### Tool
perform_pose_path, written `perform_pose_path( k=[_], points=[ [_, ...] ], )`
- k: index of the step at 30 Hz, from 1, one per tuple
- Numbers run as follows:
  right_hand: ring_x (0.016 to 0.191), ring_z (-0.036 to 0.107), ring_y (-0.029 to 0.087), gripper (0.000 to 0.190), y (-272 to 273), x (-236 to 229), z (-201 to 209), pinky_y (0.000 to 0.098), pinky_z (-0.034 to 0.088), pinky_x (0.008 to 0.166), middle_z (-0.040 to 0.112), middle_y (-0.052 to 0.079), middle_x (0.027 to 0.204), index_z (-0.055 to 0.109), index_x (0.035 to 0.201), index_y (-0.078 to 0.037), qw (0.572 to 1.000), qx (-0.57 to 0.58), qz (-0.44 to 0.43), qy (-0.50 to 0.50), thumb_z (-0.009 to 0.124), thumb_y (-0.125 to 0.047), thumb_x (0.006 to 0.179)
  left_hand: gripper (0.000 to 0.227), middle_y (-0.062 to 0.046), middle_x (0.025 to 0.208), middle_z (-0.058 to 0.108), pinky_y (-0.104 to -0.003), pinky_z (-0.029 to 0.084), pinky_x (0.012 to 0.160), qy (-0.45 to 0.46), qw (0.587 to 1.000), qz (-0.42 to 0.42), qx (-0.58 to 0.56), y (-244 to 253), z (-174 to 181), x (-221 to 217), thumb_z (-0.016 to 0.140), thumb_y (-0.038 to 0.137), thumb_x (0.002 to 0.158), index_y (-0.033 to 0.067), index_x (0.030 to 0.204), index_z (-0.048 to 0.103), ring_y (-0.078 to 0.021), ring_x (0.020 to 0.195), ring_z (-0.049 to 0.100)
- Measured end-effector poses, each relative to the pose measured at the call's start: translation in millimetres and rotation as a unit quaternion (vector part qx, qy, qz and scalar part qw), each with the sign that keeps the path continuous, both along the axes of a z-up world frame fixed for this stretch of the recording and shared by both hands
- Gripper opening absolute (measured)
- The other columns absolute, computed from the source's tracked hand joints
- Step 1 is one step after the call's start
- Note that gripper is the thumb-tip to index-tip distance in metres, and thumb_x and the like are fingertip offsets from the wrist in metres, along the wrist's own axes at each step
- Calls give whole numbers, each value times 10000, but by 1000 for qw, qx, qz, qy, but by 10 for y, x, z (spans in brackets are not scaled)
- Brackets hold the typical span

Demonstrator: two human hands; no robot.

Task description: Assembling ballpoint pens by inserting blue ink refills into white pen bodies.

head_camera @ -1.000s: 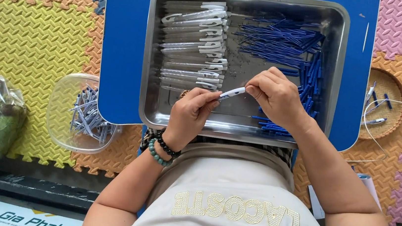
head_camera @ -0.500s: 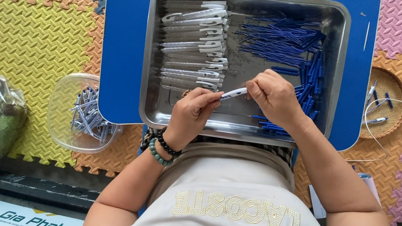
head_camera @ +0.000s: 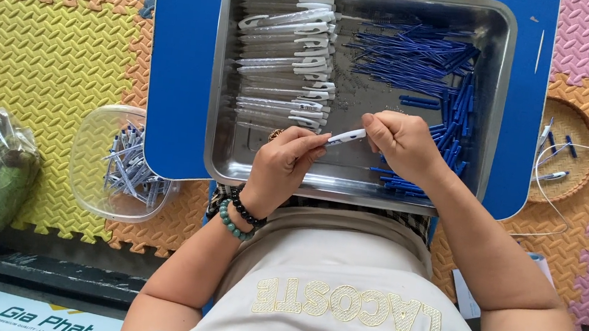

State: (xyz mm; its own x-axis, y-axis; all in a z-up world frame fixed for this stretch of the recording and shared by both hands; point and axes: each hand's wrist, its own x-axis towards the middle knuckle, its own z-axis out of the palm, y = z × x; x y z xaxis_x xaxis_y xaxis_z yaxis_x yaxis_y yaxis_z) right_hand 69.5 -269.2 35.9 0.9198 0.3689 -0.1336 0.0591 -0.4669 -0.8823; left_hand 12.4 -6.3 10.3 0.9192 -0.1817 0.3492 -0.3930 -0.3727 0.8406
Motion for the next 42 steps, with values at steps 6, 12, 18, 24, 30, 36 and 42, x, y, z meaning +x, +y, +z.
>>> perform_pose_path(
  k=[6, 12, 18, 24, 30, 36, 42],
  points=[
    [593, 501, 171, 663, -4, -8, -70, 344, 482, 611, 548, 45, 574, 642, 656, -169, 999, 28, -7, 37, 503, -388, 1266, 225, -55, 1033, 802, -345, 640, 685, -4, 1000, 1, 3, -1, 12, -4, 793, 111, 1080, 154, 1292, 855, -319, 868, 812],
    [645, 549, 160, 579, -113, 28, -270, 324, 513, 655, 641, 26, 660, 767, 834, -183, 998, 29, -46, -20, 485, -427, 1277, 217, -44, 1059, 791, -378, 637, 792, 11, 998, 41, -44, 36, -209, 25, 764, 46, 1069, 138, 1253, 833, -303, 946, 805],
    [908, 716, 236, 24, 122, -87, 285, 369, 578, 819, 796, 75, 927, 838, 1085, -138, 958, -114, 37, -259, 827, -118, 1079, 220, -175, 1170, 699, -451, 538, 950, -91, 968, 235, 12, 1342, 447, 146, 705, -70, 1172, 47, 1355, 739, -328, 1046, 692],
    [1224, 682, 261, 295, 288, -52, 86, 376, 595, 982, 795, 34, 1373, 806, 1204, -104, 862, -240, 221, -388, 761, -32, 921, 154, -171, 1157, 781, -354, 639, 829, 108, 887, 400, 204, 2898, -521, -200, 768, -24, 1129, -38, 1276, 812, -250, 970, 740],
    [1087, 650, 222, 183, 386, -55, 20, 352, 564, 917, 738, 44, 1212, 710, 1098, -94, 835, -267, 234, -421, 744, -75, 920, 430, -268, 1415, 625, -417, 651, 1066, 81, 842, 468, 255, 2718, -476, -98, 873, -67, 1002, -29, 1416, 767, -395, 1256, 647],
    [1057, 672, 166, 76, 317, -39, -140, 293, 534, 740, 725, -25, 1029, 753, 1020, -187, 813, -287, 157, -482, 784, -230, 1075, 256, -49, 1111, 806, -397, 642, 893, -35, 977, 178, 110, 1124, 238, 145, 849, 6, 1005, 189, 1184, 848, -318, 1061, 776],
    [1018, 702, 191, 188, 76, -117, 56, 303, 616, 831, 747, -6, 1066, 781, 1300, -182, 901, -186, 58, -386, 751, -220, 1118, 300, 81, 1173, 739, -433, 632, 833, -74, 924, 65, 368, 577, -54, 120, 859, 254, 948, 327, 1228, 781, -275, 1019, 773]
  ],
)
